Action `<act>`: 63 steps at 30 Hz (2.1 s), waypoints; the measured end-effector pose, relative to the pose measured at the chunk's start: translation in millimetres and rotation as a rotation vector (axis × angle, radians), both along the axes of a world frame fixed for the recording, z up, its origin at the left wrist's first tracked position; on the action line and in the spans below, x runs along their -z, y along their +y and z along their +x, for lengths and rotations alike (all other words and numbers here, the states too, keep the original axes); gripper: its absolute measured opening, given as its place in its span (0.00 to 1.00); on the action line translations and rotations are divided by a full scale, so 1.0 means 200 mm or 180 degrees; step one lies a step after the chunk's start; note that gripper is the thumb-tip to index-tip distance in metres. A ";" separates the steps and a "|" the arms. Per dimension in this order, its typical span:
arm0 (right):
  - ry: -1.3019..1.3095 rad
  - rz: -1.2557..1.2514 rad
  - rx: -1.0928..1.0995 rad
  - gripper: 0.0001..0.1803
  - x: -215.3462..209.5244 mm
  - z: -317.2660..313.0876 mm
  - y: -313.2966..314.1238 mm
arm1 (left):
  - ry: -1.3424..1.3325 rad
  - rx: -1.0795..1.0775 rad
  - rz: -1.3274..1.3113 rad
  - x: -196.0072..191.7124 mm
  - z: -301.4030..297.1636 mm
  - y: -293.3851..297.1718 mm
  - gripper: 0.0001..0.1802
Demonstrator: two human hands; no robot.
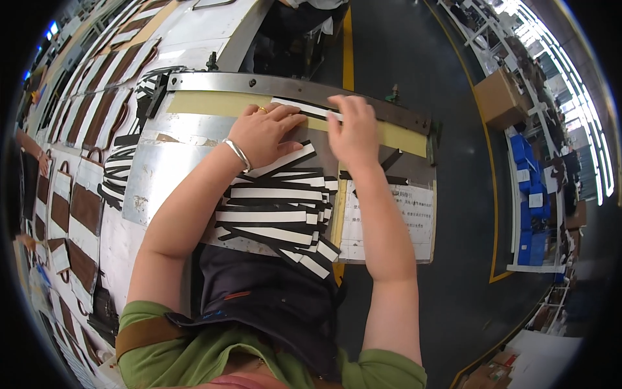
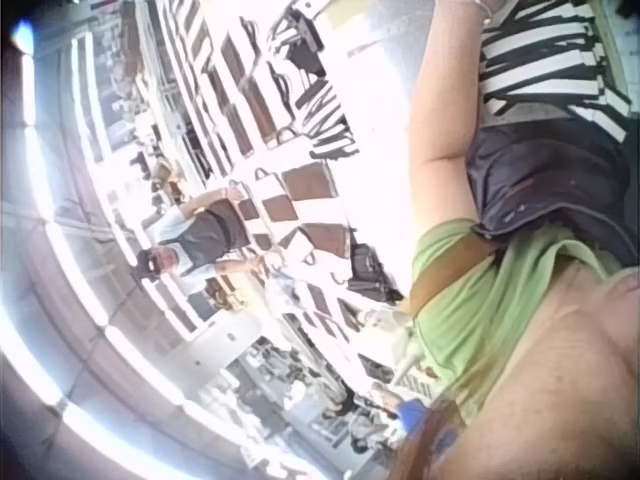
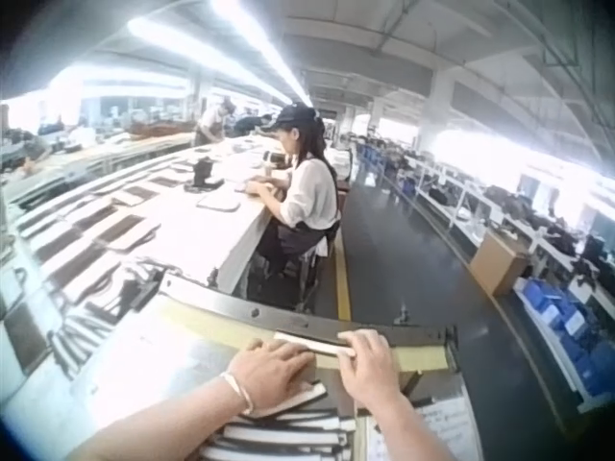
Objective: Assembling, aligning, and bundling small black and white leather straps on a metal assembly plate.
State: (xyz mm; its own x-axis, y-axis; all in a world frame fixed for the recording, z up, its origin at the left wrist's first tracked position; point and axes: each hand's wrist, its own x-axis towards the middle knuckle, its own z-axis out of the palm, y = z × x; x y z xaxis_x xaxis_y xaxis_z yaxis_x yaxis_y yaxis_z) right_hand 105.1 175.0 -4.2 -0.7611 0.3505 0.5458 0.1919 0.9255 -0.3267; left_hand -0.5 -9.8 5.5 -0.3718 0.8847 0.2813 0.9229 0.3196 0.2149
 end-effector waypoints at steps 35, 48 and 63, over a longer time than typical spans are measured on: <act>-0.0178 0.0323 -0.0616 0.13 0.02 -0.01 -0.04 | 0.0331 -0.0534 0.0514 0.07 0.01 0.07 0.24; -0.0830 0.0207 -0.0203 0.17 -0.02 0.06 0.05 | 0.0381 0.0226 0.0298 0.04 0.01 0.04 0.20; -0.0708 0.0483 -0.0342 0.20 0.00 0.00 -0.10 | 0.0632 -0.0580 0.0348 0.09 0.03 0.09 0.27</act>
State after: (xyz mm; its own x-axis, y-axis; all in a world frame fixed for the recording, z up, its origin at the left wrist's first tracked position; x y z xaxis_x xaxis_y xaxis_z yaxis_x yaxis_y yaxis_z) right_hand 105.0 154.5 -4.6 -0.8963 0.1884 0.4015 0.1415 0.9794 -0.1437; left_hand 4.7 8.6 -11.8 -0.4500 0.7687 0.4546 0.8798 0.4688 0.0782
